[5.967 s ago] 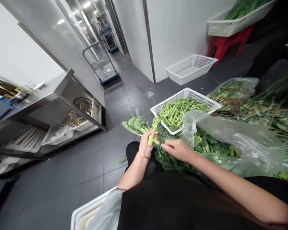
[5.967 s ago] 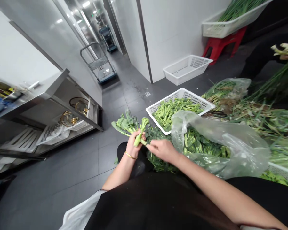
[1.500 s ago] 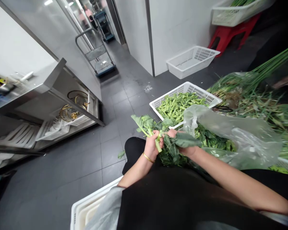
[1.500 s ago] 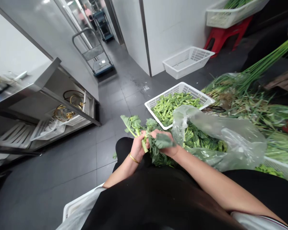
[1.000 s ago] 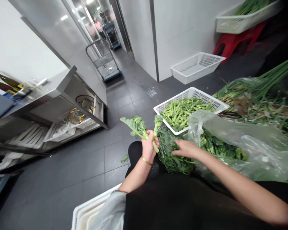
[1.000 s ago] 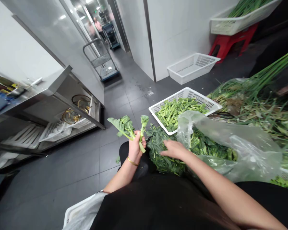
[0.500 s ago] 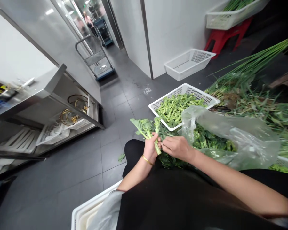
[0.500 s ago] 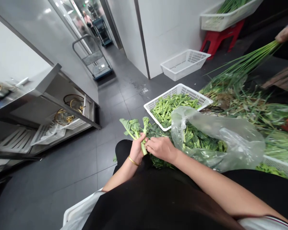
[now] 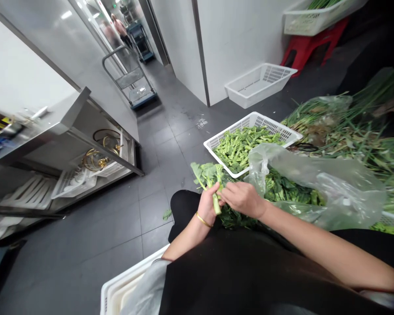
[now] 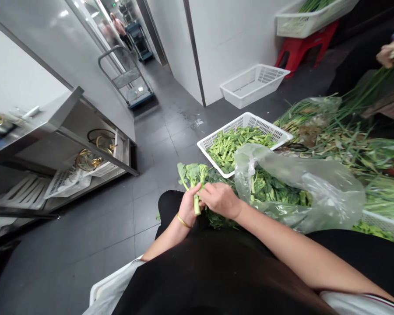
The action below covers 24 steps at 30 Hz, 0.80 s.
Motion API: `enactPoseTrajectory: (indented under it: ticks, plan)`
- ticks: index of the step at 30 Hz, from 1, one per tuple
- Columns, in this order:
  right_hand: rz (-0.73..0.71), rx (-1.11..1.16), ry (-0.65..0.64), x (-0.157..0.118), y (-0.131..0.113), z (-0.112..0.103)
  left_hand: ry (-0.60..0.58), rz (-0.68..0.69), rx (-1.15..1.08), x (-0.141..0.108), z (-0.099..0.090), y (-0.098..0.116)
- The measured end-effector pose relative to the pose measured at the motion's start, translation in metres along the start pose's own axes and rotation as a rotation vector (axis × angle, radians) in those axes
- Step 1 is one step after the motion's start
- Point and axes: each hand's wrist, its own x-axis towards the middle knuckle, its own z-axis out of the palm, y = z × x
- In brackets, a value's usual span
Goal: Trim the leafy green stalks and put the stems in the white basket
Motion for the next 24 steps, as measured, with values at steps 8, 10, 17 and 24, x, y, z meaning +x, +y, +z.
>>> enactPoseTrajectory:
  ticks: [8,10,17,24]
  plan:
    - [0.514,0.393,-0.170,0.030,0.026,-0.013,0.138,0.256,0.153,-0.002,-0.001,0.004]
    - [0.606,0.458,-0.205,0.037,0.033,-0.007,0.199,0.355,0.210,-0.003,-0.004,-0.001]
    - [0.114,0.109,-0.101,0.006,0.000,0.016,0.247,0.361,0.119,0.005,-0.007,-0.009]
    - [0.453,0.624,-0.190,0.004,0.022,-0.004,-0.095,-0.151,-0.121,0.000,-0.013,0.014]
